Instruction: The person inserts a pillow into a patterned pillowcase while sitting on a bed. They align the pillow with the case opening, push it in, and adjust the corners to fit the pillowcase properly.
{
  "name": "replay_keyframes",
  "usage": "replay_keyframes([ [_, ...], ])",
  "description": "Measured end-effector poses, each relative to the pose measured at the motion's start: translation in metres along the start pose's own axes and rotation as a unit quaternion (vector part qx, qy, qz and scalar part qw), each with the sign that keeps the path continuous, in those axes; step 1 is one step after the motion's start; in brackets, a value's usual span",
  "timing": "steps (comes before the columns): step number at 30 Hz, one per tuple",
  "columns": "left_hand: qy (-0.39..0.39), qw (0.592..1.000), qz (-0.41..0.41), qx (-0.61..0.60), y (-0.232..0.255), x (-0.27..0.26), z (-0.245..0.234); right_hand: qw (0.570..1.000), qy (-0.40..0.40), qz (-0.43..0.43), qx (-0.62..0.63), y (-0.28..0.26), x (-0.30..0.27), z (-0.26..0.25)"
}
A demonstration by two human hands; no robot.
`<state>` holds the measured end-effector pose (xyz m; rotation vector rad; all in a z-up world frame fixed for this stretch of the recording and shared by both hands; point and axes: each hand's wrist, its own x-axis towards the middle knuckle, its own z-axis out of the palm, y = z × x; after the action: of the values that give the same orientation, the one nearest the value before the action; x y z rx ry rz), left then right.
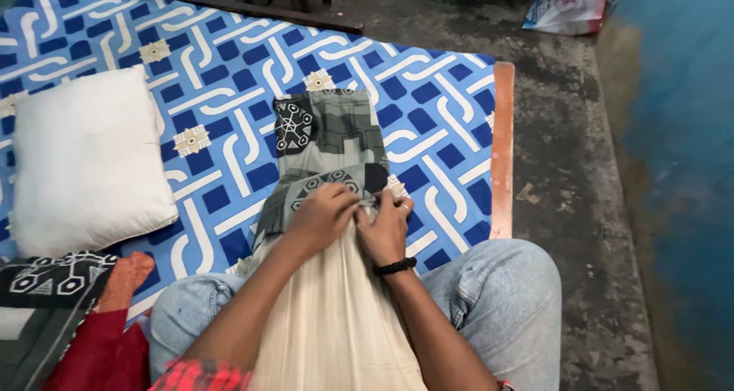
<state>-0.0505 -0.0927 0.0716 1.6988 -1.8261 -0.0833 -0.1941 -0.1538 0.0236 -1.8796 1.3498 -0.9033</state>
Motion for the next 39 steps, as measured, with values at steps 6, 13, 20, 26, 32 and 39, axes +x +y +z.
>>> replay_keyframes([
  [6,0.076,0.99,-0.118,-0.012,-0.094,-0.08,-0.002,0.996,-0.048,-0.007,-0.079,0.02,0.009,0.002],
  [13,0.033,0.912,-0.398,-0.092,-0.191,-0.166,0.076,0.966,-0.141,0.019,-0.215,0.023,0.016,0.004],
  [20,0.148,0.803,-0.467,-0.339,-0.197,-0.153,0.087,0.934,-0.194,0.028,-0.298,0.018,0.01,-0.011],
  [26,0.227,0.741,-0.422,-0.47,-0.187,-0.143,0.085,0.912,-0.167,-0.334,-0.169,-0.04,-0.007,-0.016],
  [32,0.205,0.713,-0.337,-0.58,-0.186,-0.137,0.09,0.903,-0.209,-0.319,-0.2,-0.096,-0.048,0.032],
  [39,0.223,0.87,-0.339,-0.278,-0.153,-0.134,0.067,0.903,-0.248,-0.324,-0.137,-0.068,-0.052,0.057],
])
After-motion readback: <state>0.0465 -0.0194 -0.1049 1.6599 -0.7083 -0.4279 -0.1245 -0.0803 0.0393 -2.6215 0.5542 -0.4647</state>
